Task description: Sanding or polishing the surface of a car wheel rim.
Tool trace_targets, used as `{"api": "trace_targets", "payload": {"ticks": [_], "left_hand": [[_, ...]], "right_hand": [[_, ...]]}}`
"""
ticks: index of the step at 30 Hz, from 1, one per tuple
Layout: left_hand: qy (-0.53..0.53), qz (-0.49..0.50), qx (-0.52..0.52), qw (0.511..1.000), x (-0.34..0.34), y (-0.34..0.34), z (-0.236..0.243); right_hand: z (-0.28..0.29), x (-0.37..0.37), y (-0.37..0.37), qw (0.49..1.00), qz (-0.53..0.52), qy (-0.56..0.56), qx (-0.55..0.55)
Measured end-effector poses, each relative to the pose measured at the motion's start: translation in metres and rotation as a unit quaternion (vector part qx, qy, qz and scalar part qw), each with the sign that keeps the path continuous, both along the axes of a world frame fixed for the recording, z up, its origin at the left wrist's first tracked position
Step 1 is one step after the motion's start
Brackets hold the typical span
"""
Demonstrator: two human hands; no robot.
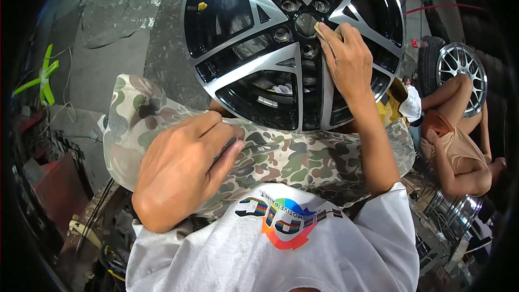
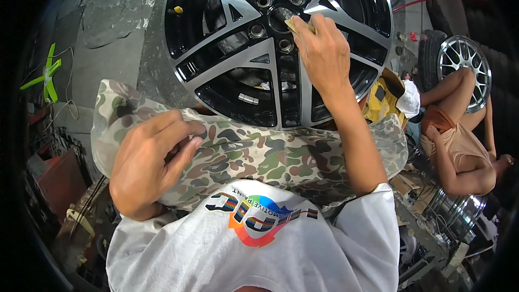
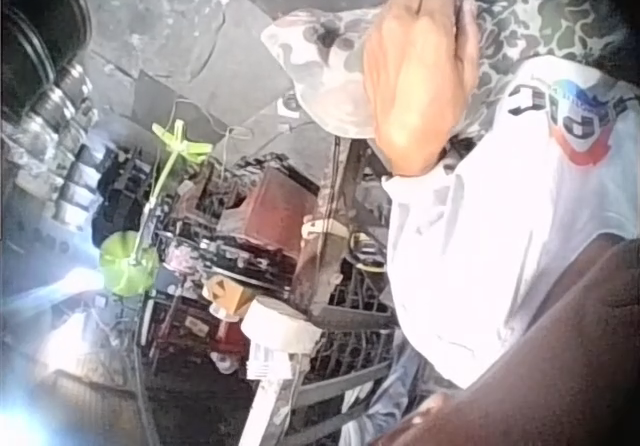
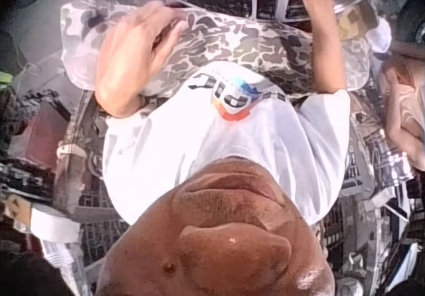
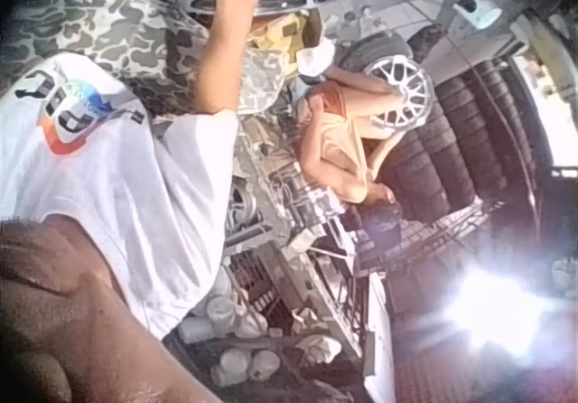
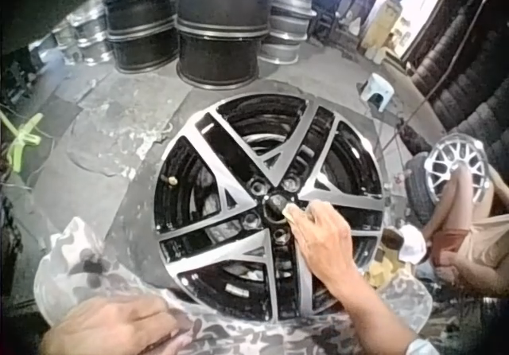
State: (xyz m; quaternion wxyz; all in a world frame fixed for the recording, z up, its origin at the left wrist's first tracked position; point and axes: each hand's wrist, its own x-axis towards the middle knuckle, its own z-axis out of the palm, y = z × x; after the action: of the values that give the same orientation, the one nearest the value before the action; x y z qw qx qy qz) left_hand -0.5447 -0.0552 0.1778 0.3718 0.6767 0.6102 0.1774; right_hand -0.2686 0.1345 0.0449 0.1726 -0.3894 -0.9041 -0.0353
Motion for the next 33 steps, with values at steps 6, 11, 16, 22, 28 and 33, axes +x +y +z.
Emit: {"api": "trace_targets", "payload": {"ticks": [6,11,16,22,28,33], "left_hand": [[0.007,0.003,-0.012,1.000,0.001,0.000,0.001],[0.011,0.001,-0.018,1.000,0.003,0.002,0.002],[0.011,-0.002,-0.027,1.000,0.003,0.004,0.002],[0.019,-0.002,-0.028,0.999,0.002,0.006,0.004],[0.019,-0.014,-0.041,0.999,0.001,0.006,0.004],[0.018,-0.002,-0.038,0.999,0.004,0.007,0.004]], "right_hand": [[-0.005,0.001,0.001,0.999,0.006,0.037,-0.004],[-0.008,0.000,0.006,0.999,0.007,0.044,-0.009],[-0.005,0.000,0.005,0.999,0.014,0.048,-0.010],[-0.009,-0.007,0.009,0.998,0.004,0.059,-0.003],[-0.007,-0.014,0.019,0.998,0.021,0.064,0.013],[-0.005,0.001,0.021,0.999,0.045,0.018,-0.023]]}}
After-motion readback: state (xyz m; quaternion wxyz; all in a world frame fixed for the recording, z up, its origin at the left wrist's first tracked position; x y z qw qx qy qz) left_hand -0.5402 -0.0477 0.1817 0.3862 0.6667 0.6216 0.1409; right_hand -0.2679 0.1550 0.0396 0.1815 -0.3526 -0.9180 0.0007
